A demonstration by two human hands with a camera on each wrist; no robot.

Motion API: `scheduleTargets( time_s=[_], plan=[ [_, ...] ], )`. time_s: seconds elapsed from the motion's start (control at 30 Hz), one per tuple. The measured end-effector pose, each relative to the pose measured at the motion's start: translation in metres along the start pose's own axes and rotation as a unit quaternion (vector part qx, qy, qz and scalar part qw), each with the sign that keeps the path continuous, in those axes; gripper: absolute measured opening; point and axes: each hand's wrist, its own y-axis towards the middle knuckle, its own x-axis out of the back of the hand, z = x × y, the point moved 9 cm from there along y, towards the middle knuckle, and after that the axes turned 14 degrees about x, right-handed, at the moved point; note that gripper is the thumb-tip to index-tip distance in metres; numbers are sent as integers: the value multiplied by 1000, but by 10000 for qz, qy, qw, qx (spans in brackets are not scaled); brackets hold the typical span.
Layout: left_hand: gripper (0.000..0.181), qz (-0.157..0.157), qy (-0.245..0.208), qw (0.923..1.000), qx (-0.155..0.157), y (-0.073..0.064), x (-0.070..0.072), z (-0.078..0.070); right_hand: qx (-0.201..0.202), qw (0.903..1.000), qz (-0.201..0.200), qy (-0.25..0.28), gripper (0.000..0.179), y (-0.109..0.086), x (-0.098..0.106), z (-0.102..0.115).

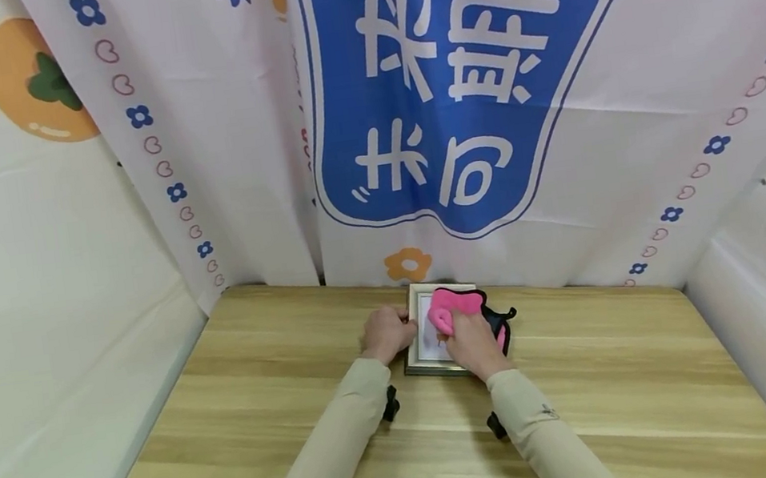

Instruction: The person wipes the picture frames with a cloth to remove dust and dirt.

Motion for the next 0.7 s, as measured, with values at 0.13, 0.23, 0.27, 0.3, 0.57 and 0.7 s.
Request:
scheduleTargets(
  time_s=[0.13,0.23,0.27,0.3,0.57,0.7],
  plan=[
    [25,-41,52,9999,-104,-1,1,-3,38,9999,-94,-71,23,1,1,1],
    [19,-59,47,9999,-140,-1,2,-3,62,9999,-82,-45,25,1,-1,4],
    [17,-37,50,9999,-136,-1,1,-3,74,9999,-87,-42,26,1,-2,5],
    [17,-39,30,9999,-125,-1,1,-2,82,9999,-95,-29,26,1,-3,5],
    [15,-90,-26,9998,-160,4,0,0,52,9996,-200,191,22,2,-10,12],
    [26,-158,23,9996,-213,5,0,1,-7,9995,-149,281,24,4,-14,15]
  ],
)
